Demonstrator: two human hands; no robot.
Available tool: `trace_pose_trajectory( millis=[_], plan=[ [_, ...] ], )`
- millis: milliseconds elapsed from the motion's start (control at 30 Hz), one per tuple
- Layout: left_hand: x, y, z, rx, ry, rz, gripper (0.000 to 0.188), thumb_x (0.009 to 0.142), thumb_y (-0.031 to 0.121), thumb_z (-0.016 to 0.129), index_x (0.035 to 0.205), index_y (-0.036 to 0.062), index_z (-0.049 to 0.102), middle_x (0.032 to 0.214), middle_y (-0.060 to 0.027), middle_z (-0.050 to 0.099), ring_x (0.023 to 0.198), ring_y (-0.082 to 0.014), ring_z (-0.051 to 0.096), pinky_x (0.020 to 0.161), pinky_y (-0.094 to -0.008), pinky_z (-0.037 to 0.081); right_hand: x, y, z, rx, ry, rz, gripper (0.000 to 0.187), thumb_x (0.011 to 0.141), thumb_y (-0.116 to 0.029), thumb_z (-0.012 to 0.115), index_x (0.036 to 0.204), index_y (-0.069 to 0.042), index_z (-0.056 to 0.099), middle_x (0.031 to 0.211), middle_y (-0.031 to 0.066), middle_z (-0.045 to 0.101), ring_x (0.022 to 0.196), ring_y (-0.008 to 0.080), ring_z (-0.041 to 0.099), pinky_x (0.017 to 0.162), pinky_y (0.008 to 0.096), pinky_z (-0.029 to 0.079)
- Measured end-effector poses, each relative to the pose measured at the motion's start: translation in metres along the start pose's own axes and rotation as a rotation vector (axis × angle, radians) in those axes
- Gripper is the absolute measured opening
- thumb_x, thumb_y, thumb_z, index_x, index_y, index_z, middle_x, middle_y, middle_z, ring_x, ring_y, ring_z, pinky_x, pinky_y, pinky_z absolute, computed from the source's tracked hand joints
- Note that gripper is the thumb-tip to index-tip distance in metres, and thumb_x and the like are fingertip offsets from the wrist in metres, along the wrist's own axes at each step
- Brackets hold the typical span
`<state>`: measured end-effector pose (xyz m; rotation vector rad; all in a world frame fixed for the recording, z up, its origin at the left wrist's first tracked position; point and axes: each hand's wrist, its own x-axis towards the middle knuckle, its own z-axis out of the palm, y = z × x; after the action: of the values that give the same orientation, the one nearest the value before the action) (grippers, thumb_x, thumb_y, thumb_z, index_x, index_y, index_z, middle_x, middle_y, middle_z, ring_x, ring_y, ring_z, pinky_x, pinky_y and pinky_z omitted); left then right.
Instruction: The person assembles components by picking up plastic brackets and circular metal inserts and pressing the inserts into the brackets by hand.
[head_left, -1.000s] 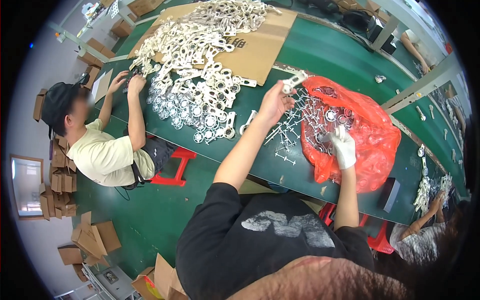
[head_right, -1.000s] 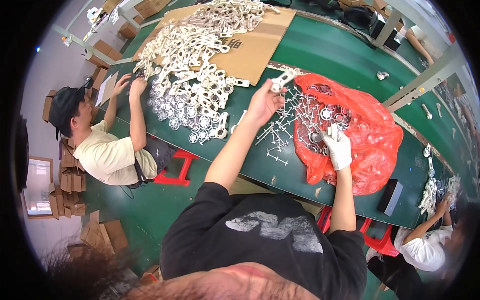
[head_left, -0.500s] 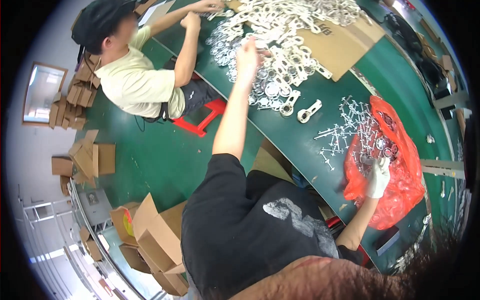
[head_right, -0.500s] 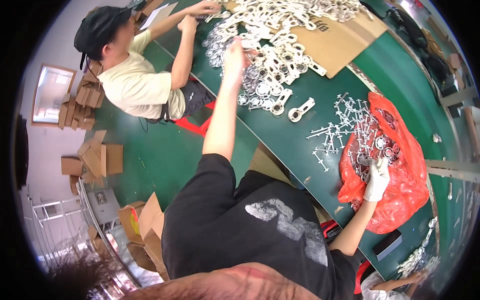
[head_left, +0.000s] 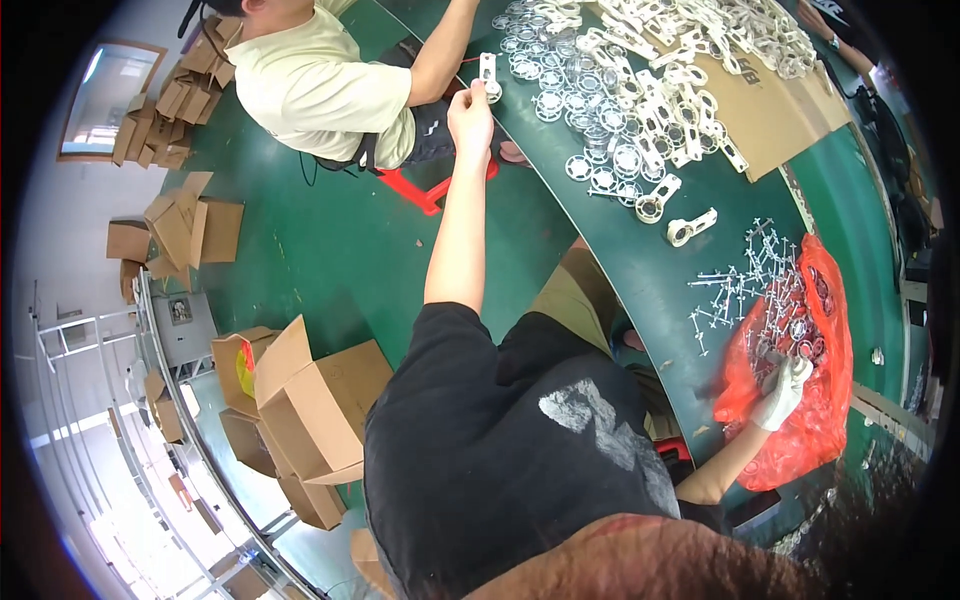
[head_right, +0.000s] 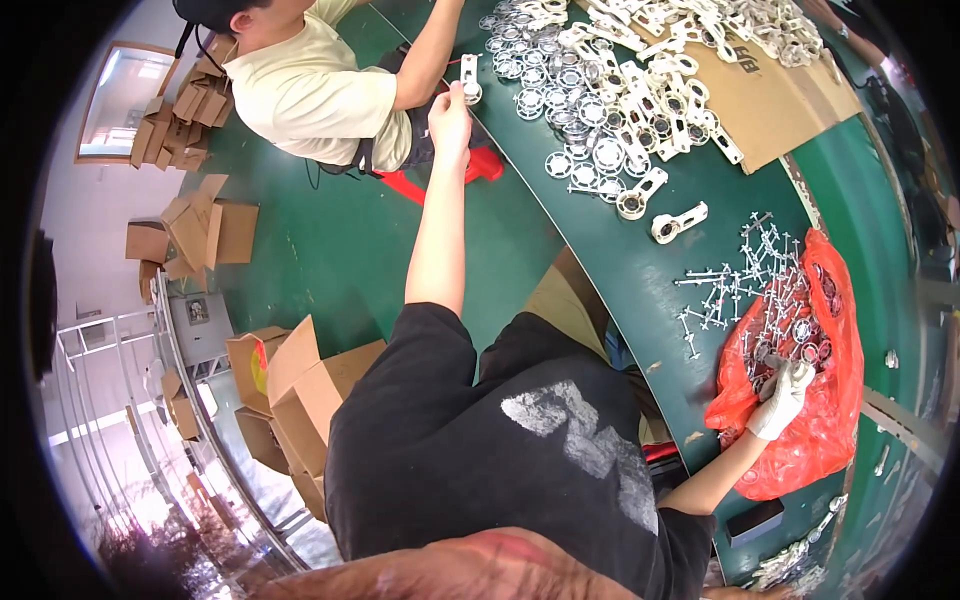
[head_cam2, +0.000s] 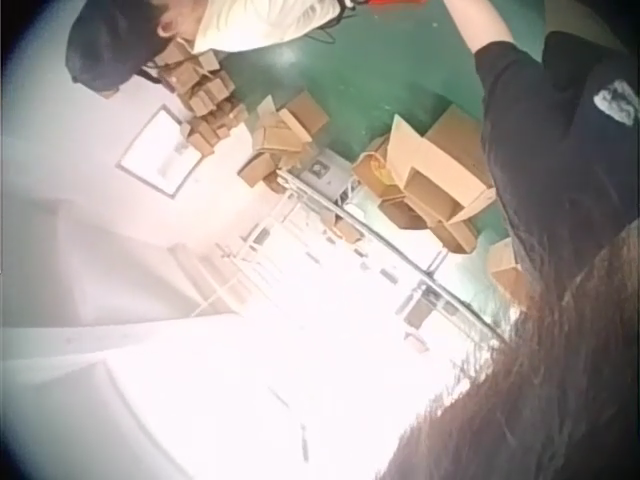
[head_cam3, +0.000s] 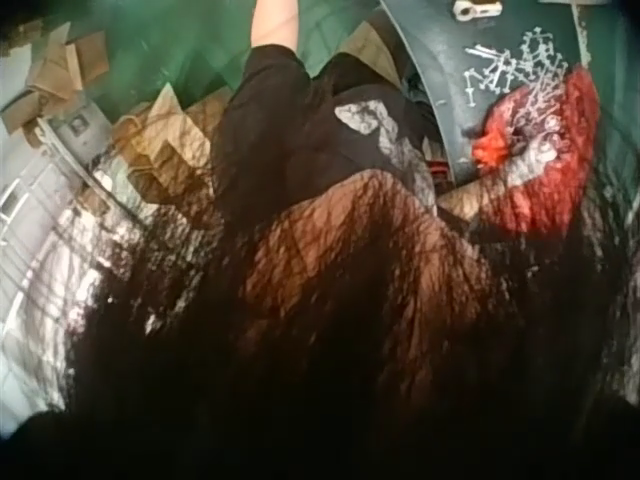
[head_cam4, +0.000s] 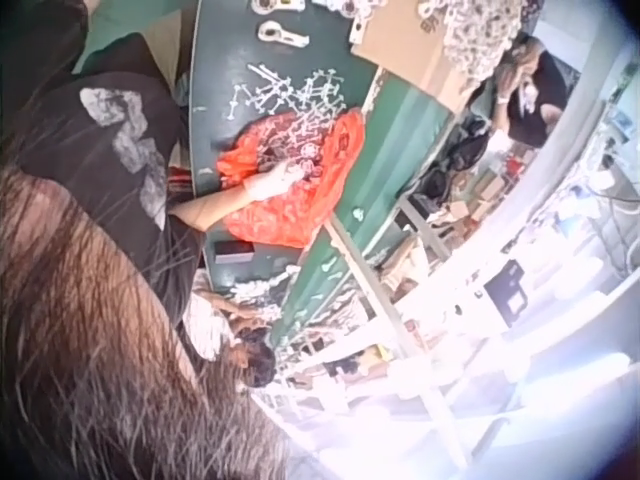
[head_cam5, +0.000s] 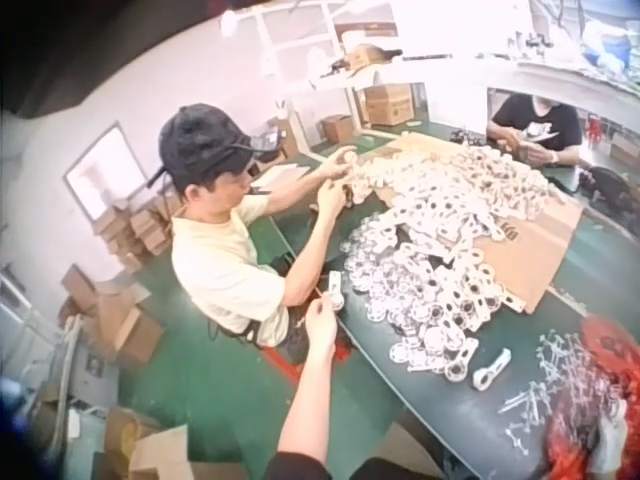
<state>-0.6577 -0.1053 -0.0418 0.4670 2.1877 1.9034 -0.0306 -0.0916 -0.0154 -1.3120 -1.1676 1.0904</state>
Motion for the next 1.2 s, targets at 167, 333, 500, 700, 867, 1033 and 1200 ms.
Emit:
trace_pose_trajectory(
  millis=[167, 333, 500, 700, 867, 1033, 1200],
  plan=[
    [0.003, 0.007, 0.004, 0.357, 0.078, -0.010, 0.056, 0.094, 0.052, 0.062, 0.097, -0.0023, 0.074, 0.096, -0.0225, 0.075, 0.096, -0.0364, 0.072, 0.089, -0.0448, 0.053, -0.001, 0.002, -0.004, -0.034, 0.018, 0.032, 0.007, 0.102, -0.014, 0.063, 0.100, -0.011, 0.057, 0.071, 0.0004, 0.064, 0.044, 0.0019, 0.033, 0.042, 0.0198, 0.022],
    [-0.006, 0.033, 0.010, 0.586, 0.087, 0.053, 0.047, 0.097, 0.047, 0.058, 0.109, 0.0039, 0.070, 0.098, -0.0199, 0.076, 0.099, -0.0389, 0.071, 0.088, -0.0488, 0.054, 0.002, 0.008, -0.014, -0.061, -0.030, 0.041, 0.014, 0.100, -0.020, 0.067, 0.096, -0.020, 0.054, 0.082, -0.0021, 0.069, 0.050, -0.0020, 0.033, 0.046, 0.0176, 0.019],
    [-0.011, 0.016, 0.007, 0.630, 0.008, 0.246, 0.029, 0.099, 0.032, 0.051, 0.117, 0.0175, 0.069, 0.097, -0.0225, 0.074, 0.096, -0.0448, 0.070, 0.084, -0.0520, 0.054, -0.004, -0.008, 0.001, -0.055, 0.009, 0.034, 0.013, 0.100, -0.021, 0.066, 0.095, -0.019, 0.055, 0.077, -0.0044, 0.064, 0.051, -0.0016, 0.033, 0.045, 0.0186, 0.019],
    [-0.003, 0.005, 0.000, 0.491, 0.033, 0.304, 0.034, 0.099, 0.027, 0.049, 0.123, 0.0124, 0.068, 0.096, -0.0253, 0.073, 0.097, -0.0428, 0.070, 0.085, -0.0508, 0.054, -0.003, -0.004, 0.000, -0.064, 0.008, 0.024, 0.012, 0.101, -0.021, 0.065, 0.095, -0.019, 0.055, 0.078, -0.0067, 0.061, 0.052, -0.0014, 0.032, 0.047, 0.0190, 0.017],
    [-0.038, -0.006, 0.007, 0.198, 0.040, 0.264, 0.012, 0.092, 0.005, 0.053, 0.102, -0.0011, 0.059, 0.068, -0.0134, 0.064, 0.065, -0.0233, 0.063, 0.066, -0.0389, 0.050, -0.003, 0.003, -0.017, -0.151, -0.009, 0.030, 0.005, 0.100, -0.019, 0.063, 0.101, -0.017, 0.058, 0.079, -0.0058, 0.063, 0.053, -0.0015, 0.032, 0.048, 0.0174, 0.019],
    [-0.130, 0.035, 0.026, -0.148, -0.355, 0.363, 0.009, 0.098, 0.000, 0.054, 0.104, 0.0006, 0.061, 0.067, 0.0026, 0.054, 0.058, -0.0028, 0.042, 0.051, -0.0233, 0.035, 0.008, 0.013, -0.011, -0.520, -0.019, -0.250, 0.012, 0.100, -0.012, 0.061, 0.100, -0.004, 0.069, 0.100, 0.0044, 0.062, 0.093, 0.0154, 0.057, 0.089, 0.0312, 0.046],
    [-0.223, 0.082, 0.069, 0.318, -0.806, 0.682, 0.009, 0.086, 0.017, 0.072, 0.095, 0.0151, 0.073, 0.088, -0.0030, 0.069, 0.068, -0.0224, 0.068, 0.058, -0.0341, 0.053, 0.005, -0.013, 0.000, -0.411, 0.031, 0.157, 0.014, 0.093, -0.022, 0.075, 0.097, -0.009, 0.069, 0.075, -0.0042, 0.062, 0.057, 0.0040, 0.048, 0.052, 0.0232, 0.039]
  ],
)
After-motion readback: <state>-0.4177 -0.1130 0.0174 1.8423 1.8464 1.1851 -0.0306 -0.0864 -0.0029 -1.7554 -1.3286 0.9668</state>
